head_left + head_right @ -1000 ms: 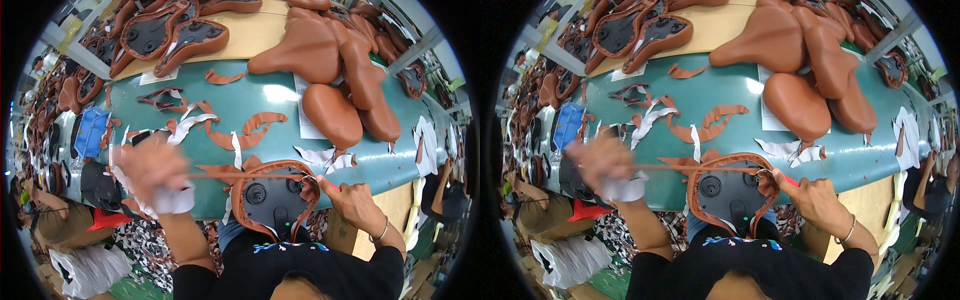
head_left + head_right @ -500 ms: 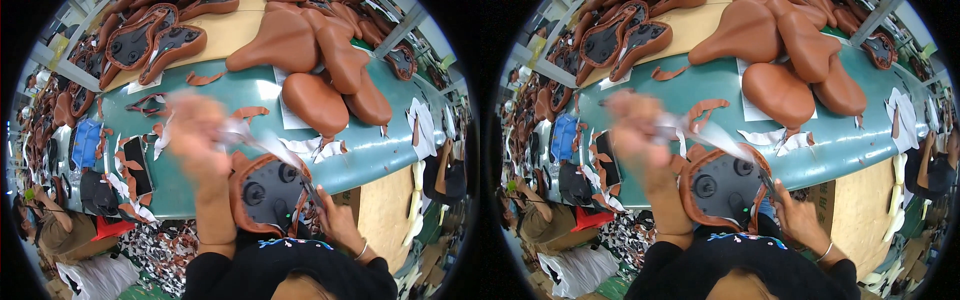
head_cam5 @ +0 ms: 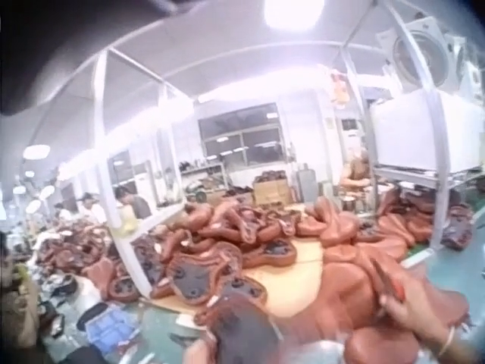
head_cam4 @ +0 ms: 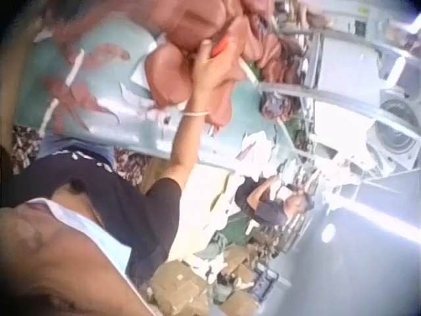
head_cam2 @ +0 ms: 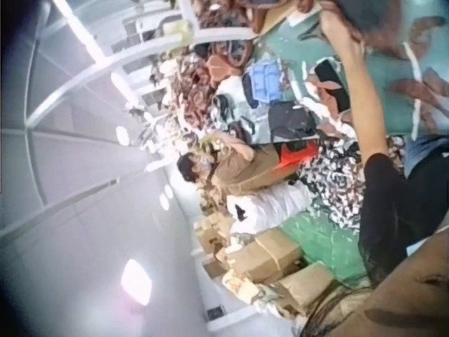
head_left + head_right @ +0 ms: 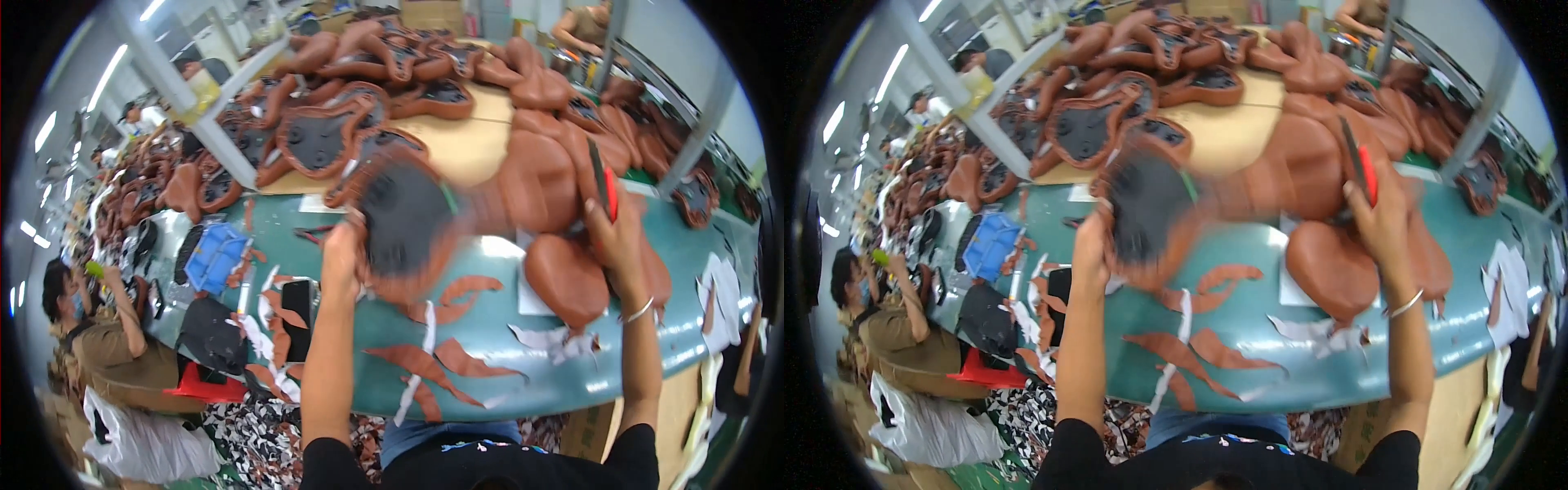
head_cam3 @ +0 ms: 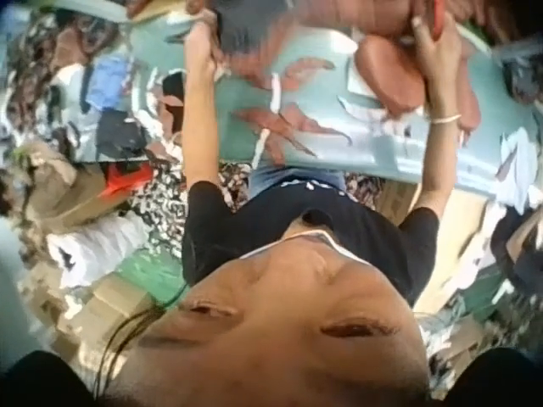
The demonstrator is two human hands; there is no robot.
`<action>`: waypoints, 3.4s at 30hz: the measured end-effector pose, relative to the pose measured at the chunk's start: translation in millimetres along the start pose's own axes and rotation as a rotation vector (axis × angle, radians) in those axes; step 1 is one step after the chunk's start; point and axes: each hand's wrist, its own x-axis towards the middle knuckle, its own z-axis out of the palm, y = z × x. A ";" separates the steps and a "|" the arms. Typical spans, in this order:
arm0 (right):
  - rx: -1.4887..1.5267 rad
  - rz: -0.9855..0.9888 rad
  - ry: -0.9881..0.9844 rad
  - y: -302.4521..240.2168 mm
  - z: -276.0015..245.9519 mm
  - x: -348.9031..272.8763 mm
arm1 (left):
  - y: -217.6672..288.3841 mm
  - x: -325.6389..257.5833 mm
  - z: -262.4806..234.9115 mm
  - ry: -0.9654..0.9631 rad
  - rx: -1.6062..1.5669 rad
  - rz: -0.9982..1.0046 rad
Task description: Trim excess material from the underside of a bicycle seat using a utility knife.
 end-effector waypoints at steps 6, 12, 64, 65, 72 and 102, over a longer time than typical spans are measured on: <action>0.585 0.397 -0.485 46.5 49.1 122.9 | 14.3 -15.9 45.8 -0.758 0.398 0.288; 0.590 0.291 -0.686 12.8 22.9 102.8 | -8.0 -77.4 59.0 -1.108 0.012 -0.348; 0.439 0.026 -0.529 -88.0 11.1 -153.6 | -40.7 -189.3 17.0 0.029 0.078 -0.245; 0.609 0.167 -0.593 -85.3 14.9 -147.5 | -48.6 -197.8 20.0 0.166 0.136 -0.144; 0.669 0.397 -0.477 -74.8 5.7 -149.9 | -21.7 -195.9 64.3 -0.181 1.091 0.405; -0.361 -0.091 -0.721 -96.8 -26.9 -174.0 | -33.5 -101.3 93.5 -0.294 1.052 0.648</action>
